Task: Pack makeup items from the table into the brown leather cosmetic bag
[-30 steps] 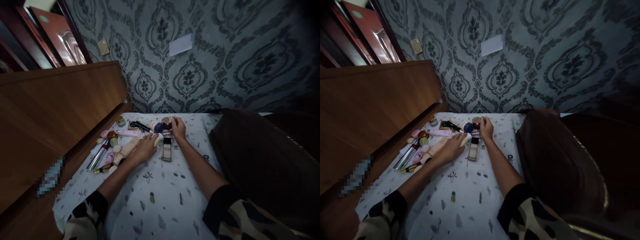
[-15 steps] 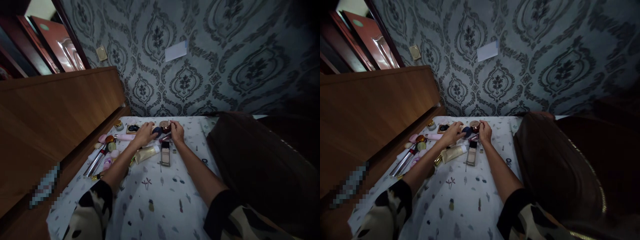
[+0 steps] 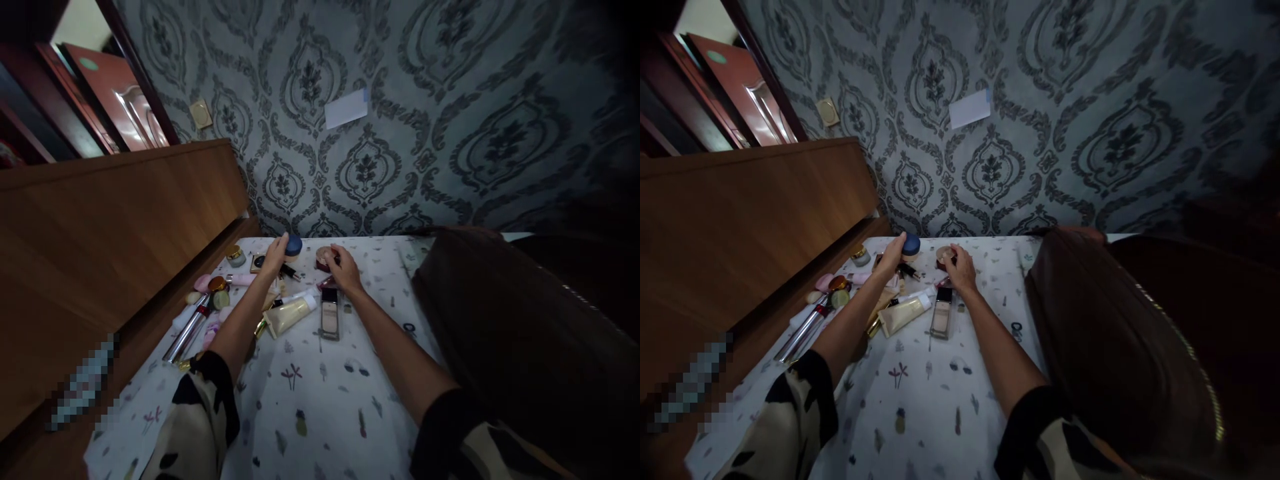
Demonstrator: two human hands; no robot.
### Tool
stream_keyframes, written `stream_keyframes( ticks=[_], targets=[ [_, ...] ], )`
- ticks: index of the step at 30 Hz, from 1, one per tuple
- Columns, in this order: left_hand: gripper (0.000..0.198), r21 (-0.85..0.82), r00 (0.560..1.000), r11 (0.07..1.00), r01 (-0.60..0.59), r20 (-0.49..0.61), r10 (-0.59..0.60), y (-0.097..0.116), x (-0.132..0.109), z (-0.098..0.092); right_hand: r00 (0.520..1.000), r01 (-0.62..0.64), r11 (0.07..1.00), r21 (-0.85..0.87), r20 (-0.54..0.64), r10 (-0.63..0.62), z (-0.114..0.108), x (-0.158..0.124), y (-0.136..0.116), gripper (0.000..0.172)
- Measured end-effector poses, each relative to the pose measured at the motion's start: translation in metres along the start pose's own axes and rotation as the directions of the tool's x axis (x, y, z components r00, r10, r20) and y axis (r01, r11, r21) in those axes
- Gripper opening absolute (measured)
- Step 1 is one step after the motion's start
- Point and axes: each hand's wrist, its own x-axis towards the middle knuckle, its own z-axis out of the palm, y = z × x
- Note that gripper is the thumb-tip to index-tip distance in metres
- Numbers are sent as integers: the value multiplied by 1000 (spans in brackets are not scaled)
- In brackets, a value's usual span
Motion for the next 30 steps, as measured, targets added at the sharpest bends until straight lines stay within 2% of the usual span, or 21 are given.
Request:
stream_keyframes(
  ticks=[3, 6, 11, 15, 18, 21, 24, 27, 30],
  targets=[
    [46, 33, 1000, 999, -24, 9, 24, -1, 2, 3, 1000, 9, 1000, 1, 22, -9, 1, -1, 0, 50],
    [37, 104, 995, 992, -77, 73, 70, 0, -2, 11, 999, 17, 1000, 1, 28, -17, 0, -1, 3, 48],
    [41, 205, 962, 957, -206, 224, 160, -1, -13, 18, 999, 24, 1000, 4, 28, -24, -1, 1, 6, 47],
    [40, 258, 936, 923, -285, 281, 211, -3, -11, 11, 999, 36, 999, 12, 31, -36, 0, 1, 6, 46],
    [35, 348, 963, 905, -243, 195, 184, -11, -3, -8, 999, 35, 999, 10, 32, -36, -1, 1, 7, 46],
    [36, 469, 995, 878, -97, 28, 95, -27, 3, -37, 999, 28, 1000, 0, 30, -28, -1, 1, 7, 47],
    [42, 546, 995, 838, 23, -92, 32, -46, 0, -66, 999, 22, 1000, -10, 32, -21, -2, 1, 7, 47],
    [43, 587, 997, 809, -24, -41, 60, -59, -13, -87, 999, 21, 1000, -13, 31, -21, -2, 1, 6, 48],
    [41, 585, 981, 791, -179, 165, 99, -69, -29, -104, 999, 27, 1000, -12, 28, -27, -1, 1, 6, 47]
  ],
)
